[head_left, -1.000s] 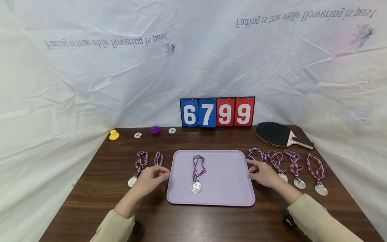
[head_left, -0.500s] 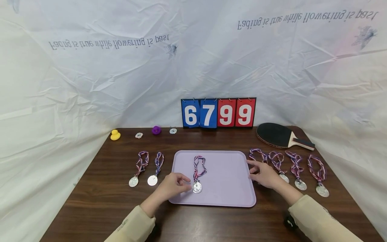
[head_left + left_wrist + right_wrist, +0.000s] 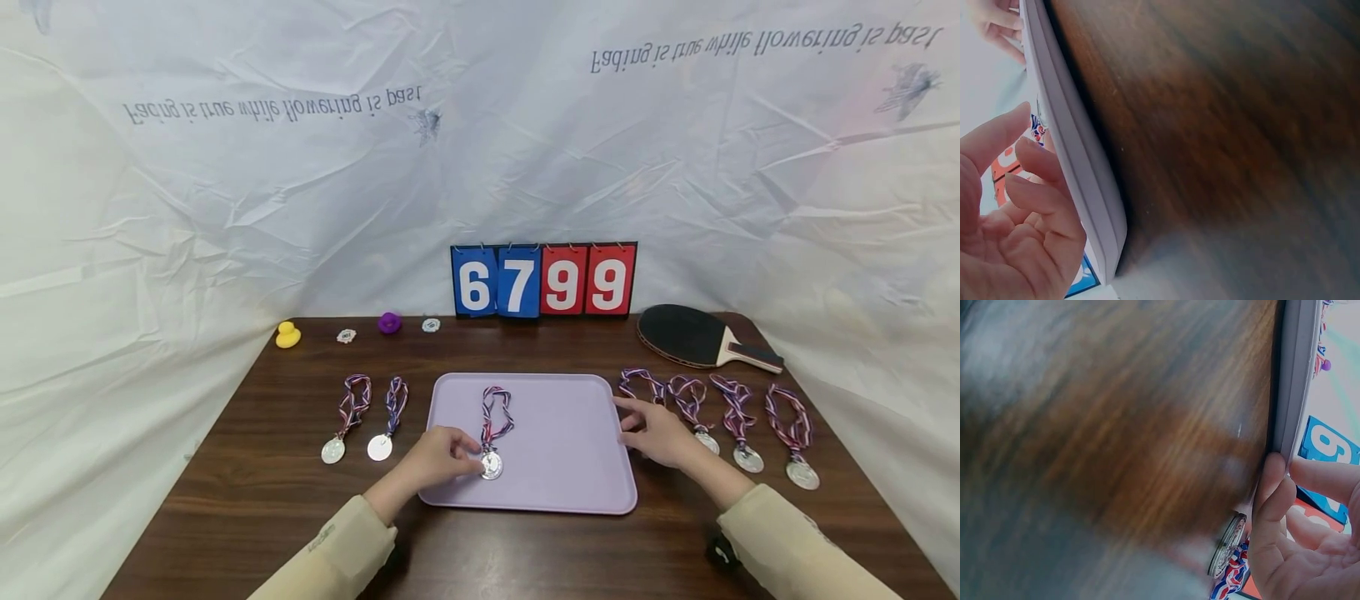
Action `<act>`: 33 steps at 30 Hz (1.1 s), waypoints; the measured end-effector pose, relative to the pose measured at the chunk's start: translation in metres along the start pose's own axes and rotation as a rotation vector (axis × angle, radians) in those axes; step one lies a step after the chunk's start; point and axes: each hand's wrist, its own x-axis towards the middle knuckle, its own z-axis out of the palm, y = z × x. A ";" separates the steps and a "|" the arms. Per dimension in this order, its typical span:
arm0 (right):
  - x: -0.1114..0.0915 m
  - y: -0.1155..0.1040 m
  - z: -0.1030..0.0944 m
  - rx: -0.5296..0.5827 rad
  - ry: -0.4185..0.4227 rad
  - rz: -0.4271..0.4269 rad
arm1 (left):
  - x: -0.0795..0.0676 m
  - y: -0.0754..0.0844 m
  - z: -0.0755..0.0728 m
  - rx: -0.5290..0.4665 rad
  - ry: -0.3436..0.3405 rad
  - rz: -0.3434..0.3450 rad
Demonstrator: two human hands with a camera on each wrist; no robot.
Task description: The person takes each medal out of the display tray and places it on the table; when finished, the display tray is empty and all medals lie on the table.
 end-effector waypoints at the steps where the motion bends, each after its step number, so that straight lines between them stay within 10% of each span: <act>1: 0.000 0.000 0.000 0.000 0.000 0.001 | 0.000 0.000 0.000 -0.006 -0.007 -0.007; 33: -0.002 -0.001 0.001 0.010 0.010 0.005 | 0.002 0.006 0.003 -0.027 -0.030 0.015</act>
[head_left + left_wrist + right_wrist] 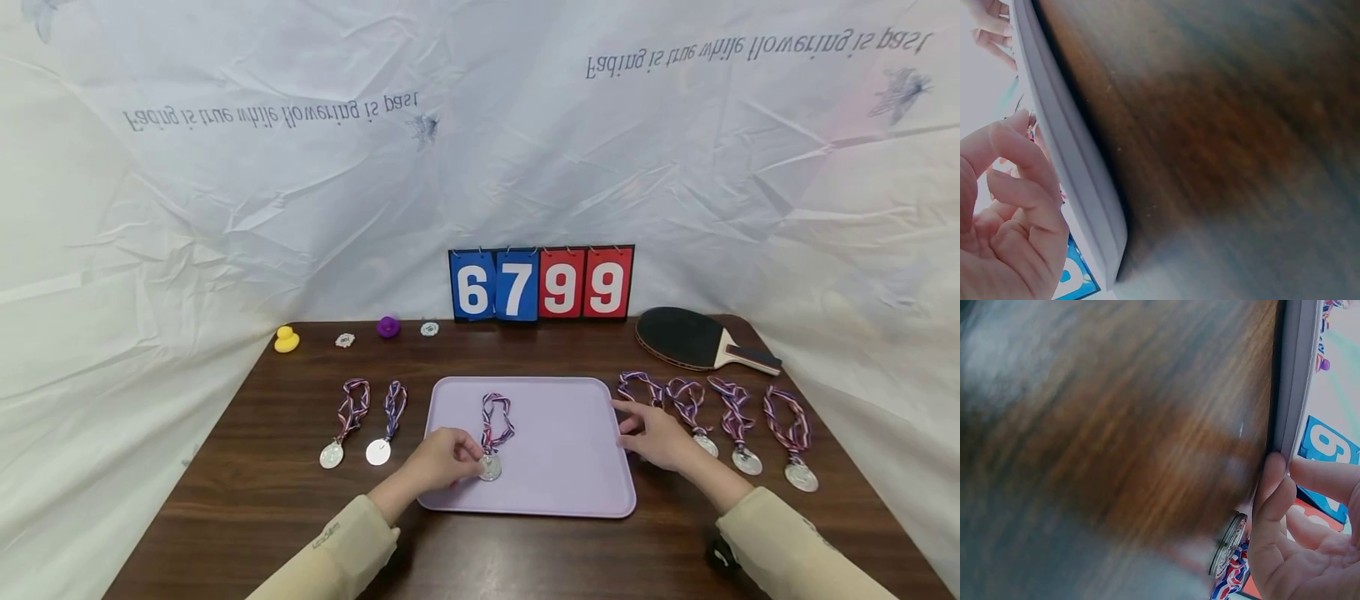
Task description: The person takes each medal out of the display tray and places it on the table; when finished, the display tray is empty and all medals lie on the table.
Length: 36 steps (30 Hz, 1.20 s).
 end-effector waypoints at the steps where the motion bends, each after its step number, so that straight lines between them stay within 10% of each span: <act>1: 0.000 0.000 0.000 0.003 0.003 0.008 | 0.000 0.000 0.000 -0.011 -0.006 0.010; 16: 0.001 0.003 0.000 0.002 -0.004 0.002 | -0.006 0.009 -0.017 0.069 0.093 0.103; 36: 0.001 0.000 0.001 -0.024 0.004 0.015 | -0.030 0.018 -0.077 0.083 0.252 0.097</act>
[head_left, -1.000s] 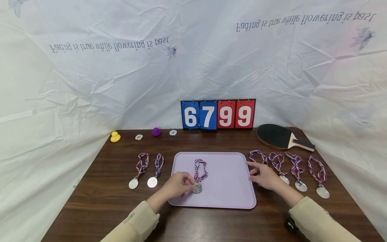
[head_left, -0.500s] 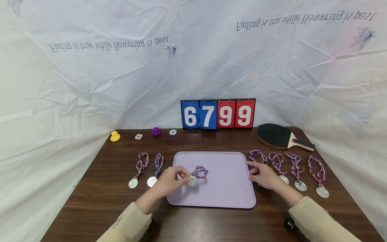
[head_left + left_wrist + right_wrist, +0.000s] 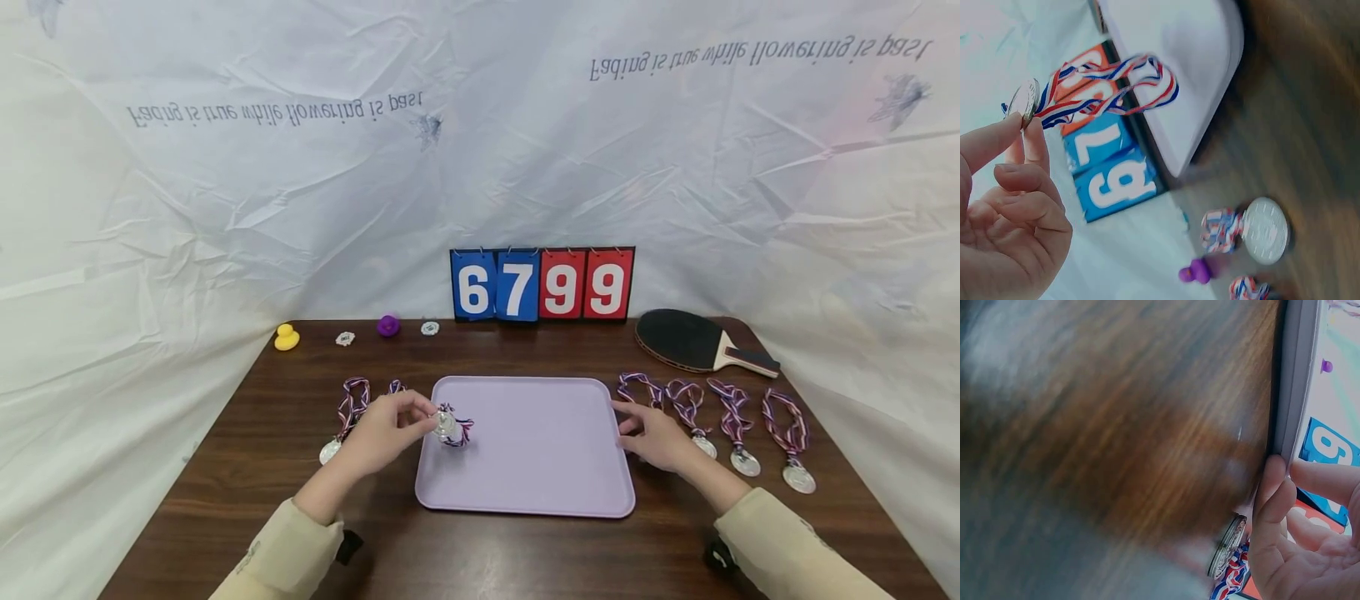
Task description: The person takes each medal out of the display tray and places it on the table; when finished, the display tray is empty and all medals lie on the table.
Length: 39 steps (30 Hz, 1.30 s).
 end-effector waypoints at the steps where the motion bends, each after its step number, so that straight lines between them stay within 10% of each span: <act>1: 0.000 0.000 0.000 -0.002 0.000 0.003 | 0.000 -0.001 -0.004 -0.001 0.008 -0.001; 25: 0.002 0.000 0.000 0.008 -0.001 0.006 | -0.004 -0.066 -0.102 0.137 0.245 -0.048; 39: 0.001 -0.001 0.000 0.015 0.000 0.009 | -0.002 -0.115 -0.133 0.106 0.308 -0.132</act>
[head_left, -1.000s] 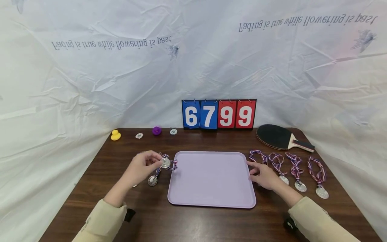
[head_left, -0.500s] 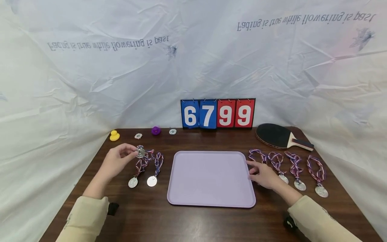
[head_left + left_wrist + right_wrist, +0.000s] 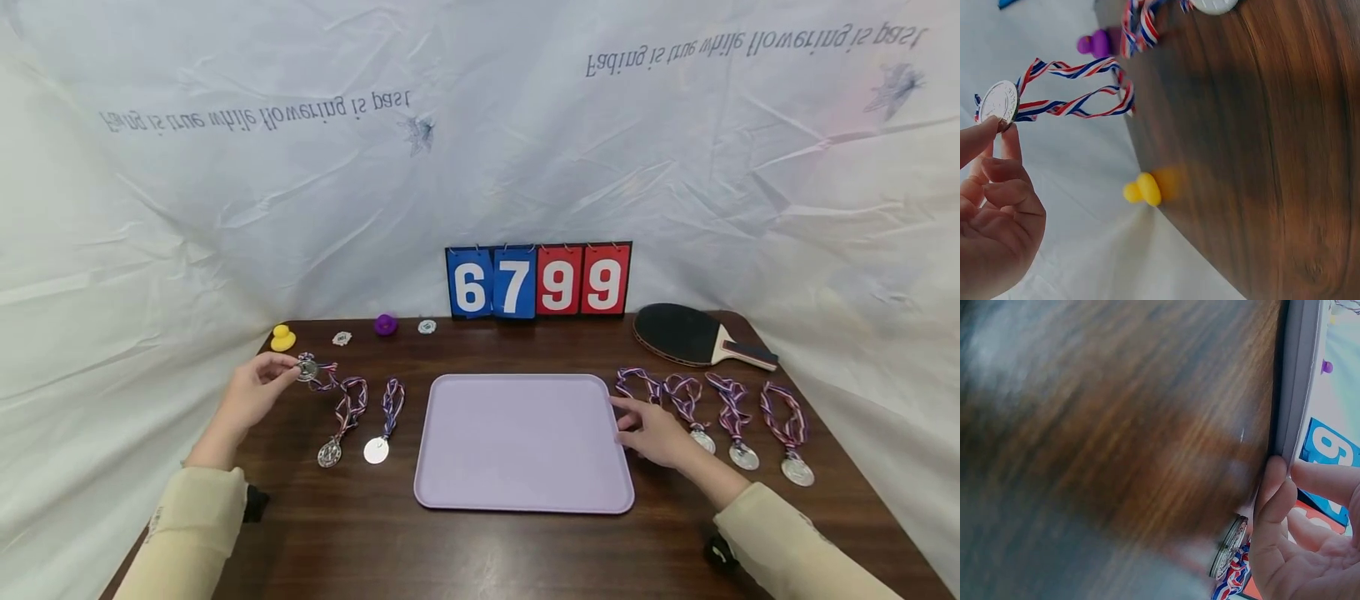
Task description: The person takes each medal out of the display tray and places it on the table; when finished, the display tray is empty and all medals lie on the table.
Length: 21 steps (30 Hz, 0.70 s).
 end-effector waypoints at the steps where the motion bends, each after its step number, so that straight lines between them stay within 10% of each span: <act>1: 0.000 0.000 0.000 -0.001 -0.001 0.001 | 0.001 -0.002 -0.001 0.001 0.002 -0.003; 8: 0.000 0.001 0.000 -0.002 0.003 -0.003 | 0.000 -0.013 -0.008 0.029 -0.024 0.023; 21: -0.001 0.004 0.001 -0.002 0.008 -0.020 | -0.025 -0.031 -0.022 0.056 -0.297 -0.043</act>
